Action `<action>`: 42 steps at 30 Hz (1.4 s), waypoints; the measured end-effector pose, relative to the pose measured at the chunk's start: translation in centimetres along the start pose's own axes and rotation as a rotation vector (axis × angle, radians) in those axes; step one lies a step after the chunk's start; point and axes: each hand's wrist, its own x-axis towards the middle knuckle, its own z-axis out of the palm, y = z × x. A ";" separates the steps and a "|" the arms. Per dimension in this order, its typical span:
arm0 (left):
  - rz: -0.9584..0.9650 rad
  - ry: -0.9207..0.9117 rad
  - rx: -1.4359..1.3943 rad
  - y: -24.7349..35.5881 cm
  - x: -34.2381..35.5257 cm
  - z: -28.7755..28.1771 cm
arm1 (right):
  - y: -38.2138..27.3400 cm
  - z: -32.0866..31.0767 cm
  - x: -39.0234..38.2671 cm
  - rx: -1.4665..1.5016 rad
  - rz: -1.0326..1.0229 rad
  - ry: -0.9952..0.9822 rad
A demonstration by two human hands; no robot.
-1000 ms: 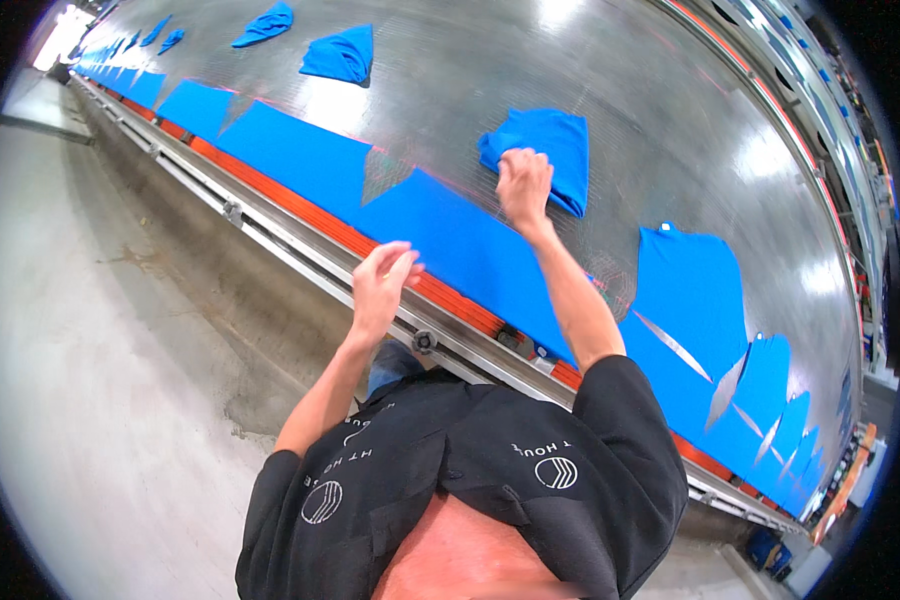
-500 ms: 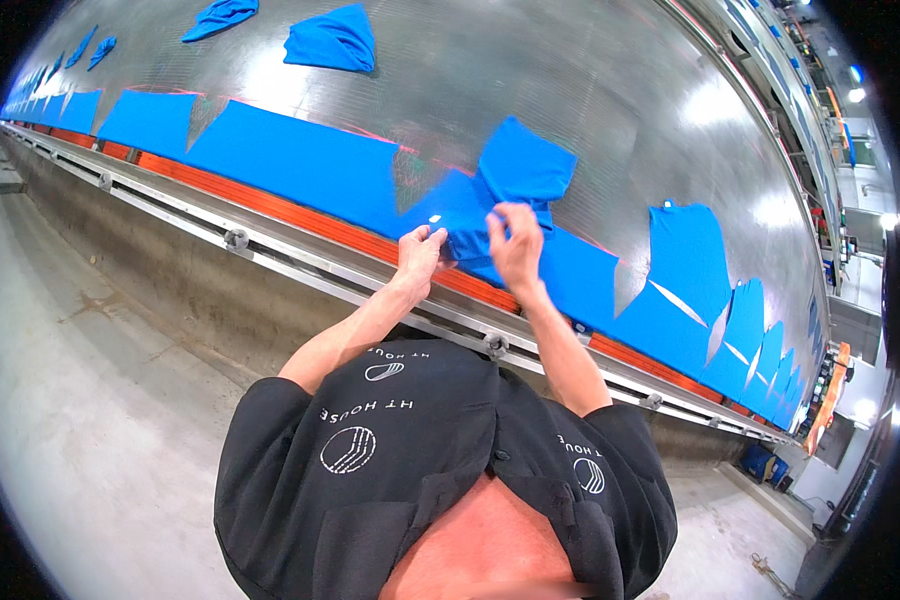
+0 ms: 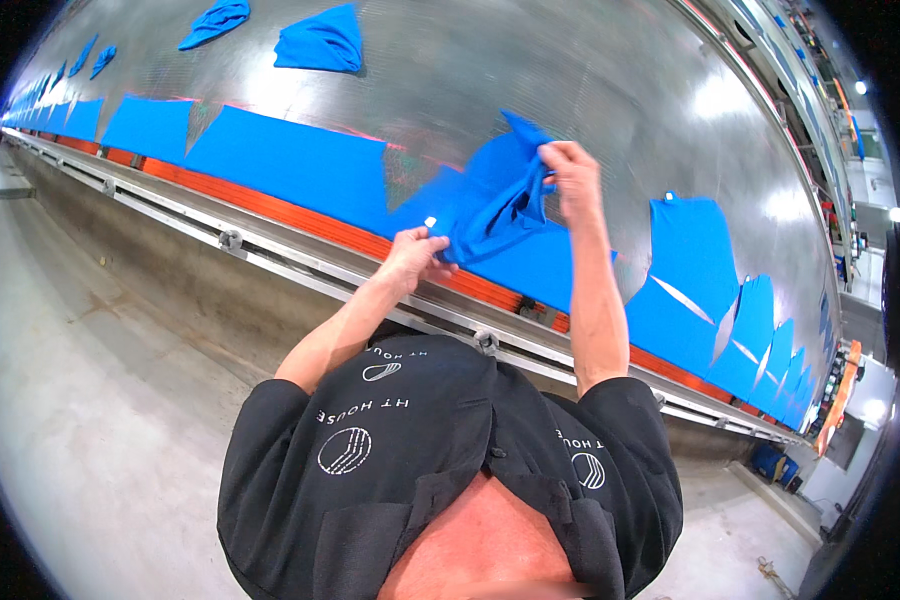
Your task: The person repeatedly picks up blue garments from a long metal table, unfolds them, and folds them into smaller rectangles. The person handles each garment one at a time, placing the folded items back on the table in a row.
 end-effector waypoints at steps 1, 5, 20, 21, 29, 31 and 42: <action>0.040 -0.009 -0.031 0.4 -0.2 -0.2 | -0.9 -2.8 -0.5 0.155 -0.005 0.044; 0.185 -0.043 -0.110 3.2 -1.7 -1.9 | -1.4 -13.0 -6.3 0.597 -0.058 0.239; 0.712 0.643 0.414 1.4 -0.2 -3.8 | 8.1 -14.0 -20.2 0.115 0.577 0.465; 0.749 0.780 0.525 1.1 -0.5 -3.5 | 8.1 -13.9 -20.2 0.053 0.590 0.461; 0.723 0.533 0.627 -1.8 -2.6 -1.7 | 8.3 -10.5 -21.1 -0.796 0.425 0.514; 0.762 0.505 0.799 -1.5 -1.5 -0.3 | 8.1 -10.8 -20.8 -0.726 0.448 0.449; 0.199 0.449 0.891 2.2 0.6 4.9 | 8.7 -12.1 -20.5 -0.327 0.473 0.396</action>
